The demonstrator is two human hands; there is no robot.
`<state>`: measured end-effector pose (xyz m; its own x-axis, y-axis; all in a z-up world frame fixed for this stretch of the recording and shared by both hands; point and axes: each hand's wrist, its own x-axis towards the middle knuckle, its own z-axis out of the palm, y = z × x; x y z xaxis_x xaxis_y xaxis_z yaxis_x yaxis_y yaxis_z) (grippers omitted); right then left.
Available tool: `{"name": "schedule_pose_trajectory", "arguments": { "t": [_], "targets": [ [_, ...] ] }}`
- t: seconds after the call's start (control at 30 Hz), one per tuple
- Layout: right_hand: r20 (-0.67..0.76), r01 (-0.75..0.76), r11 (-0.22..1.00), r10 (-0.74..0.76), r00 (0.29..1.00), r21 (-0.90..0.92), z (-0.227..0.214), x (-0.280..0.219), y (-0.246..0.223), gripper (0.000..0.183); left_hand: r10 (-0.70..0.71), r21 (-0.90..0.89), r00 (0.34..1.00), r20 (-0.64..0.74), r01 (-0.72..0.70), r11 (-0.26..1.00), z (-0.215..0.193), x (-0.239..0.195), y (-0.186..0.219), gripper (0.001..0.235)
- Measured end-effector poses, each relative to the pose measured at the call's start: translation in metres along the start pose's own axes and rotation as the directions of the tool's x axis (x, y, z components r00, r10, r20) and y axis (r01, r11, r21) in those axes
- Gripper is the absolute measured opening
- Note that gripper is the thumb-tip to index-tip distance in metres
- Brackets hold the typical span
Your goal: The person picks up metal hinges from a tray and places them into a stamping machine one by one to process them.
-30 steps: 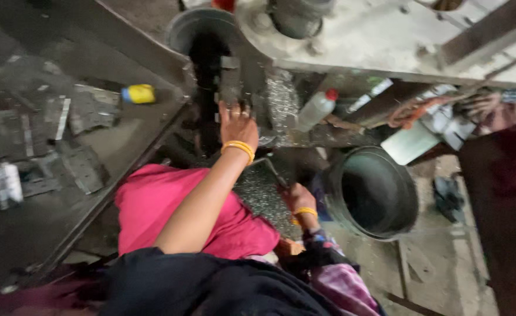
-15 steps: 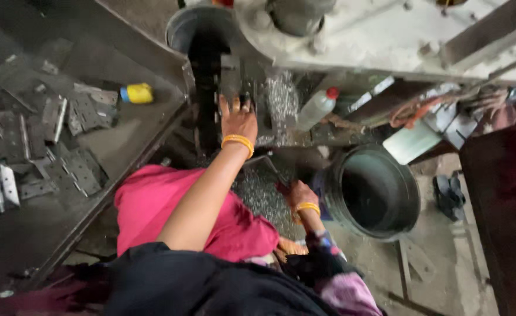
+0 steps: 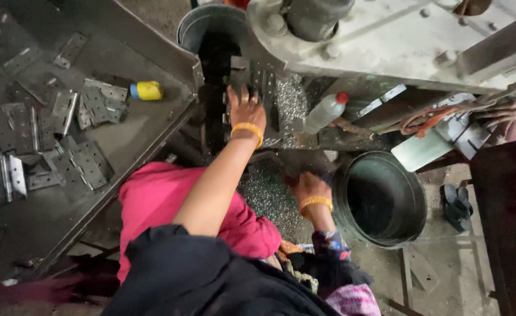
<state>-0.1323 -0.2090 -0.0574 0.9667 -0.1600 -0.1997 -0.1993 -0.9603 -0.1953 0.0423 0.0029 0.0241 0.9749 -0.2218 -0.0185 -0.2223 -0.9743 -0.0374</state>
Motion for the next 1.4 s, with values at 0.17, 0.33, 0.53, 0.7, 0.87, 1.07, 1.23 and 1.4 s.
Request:
{"name": "schedule_pose_trajectory", "arguments": {
  "t": [0.17, 0.33, 0.53, 0.7, 0.87, 1.07, 1.23, 1.4],
  "targets": [
    [0.177, -0.213, 0.975, 0.201, 0.963, 0.053, 0.006, -0.026, -0.026, 0.061, -0.022, 0.09, 0.998, 0.059, 0.017, 0.996, -0.002, 0.016, 0.016, 0.047],
    [0.148, -0.164, 0.983, 0.15, 0.978, 0.081, 0.026, -0.028, -0.009, 0.065, -0.098, -0.008, 0.966, -0.24, 0.099, 0.995, 0.0, 0.004, 0.0, 0.046],
    [0.149, -0.144, 0.984, 0.158, 0.976, -0.102, -0.01, -0.016, -0.018, 0.07, -0.238, -0.312, 0.748, -0.619, 0.044, 0.949, -0.001, -0.078, -0.14, 0.019],
    [0.244, -0.148, 0.981, 0.176, 0.954, -0.127, -0.026, -0.007, -0.027, 0.071, -0.641, 0.08, 0.594, -0.486, 0.761, 0.644, 0.041, -0.118, -0.335, 0.043],
    [0.202, -0.142, 0.981, 0.168, 0.965, -0.135, -0.024, -0.01, -0.028, 0.069, -0.569, -0.032, 0.763, -0.307, 0.59, 0.807, 0.075, -0.123, -0.383, 0.019],
    [0.006, -0.063, 0.997, 0.063, 0.998, -0.047, -0.033, -0.028, -0.045, 0.066, -0.56, -0.024, 0.726, -0.4, 0.602, 0.798, 0.05, -0.134, -0.333, 0.022],
    [-0.572, 0.424, 0.89, -0.263, 0.777, 0.167, -0.061, -0.061, -0.146, 0.039, -0.53, -0.348, 0.775, -0.344, 0.419, 0.839, 0.034, -0.159, -0.267, 0.032],
    [-0.202, 0.365, 0.523, -0.342, 0.918, 0.77, -0.052, -0.071, -0.191, 0.031, -0.658, -0.637, 0.672, -0.341, 0.35, 0.687, 0.067, -0.136, -0.27, 0.035]
  ]
}}
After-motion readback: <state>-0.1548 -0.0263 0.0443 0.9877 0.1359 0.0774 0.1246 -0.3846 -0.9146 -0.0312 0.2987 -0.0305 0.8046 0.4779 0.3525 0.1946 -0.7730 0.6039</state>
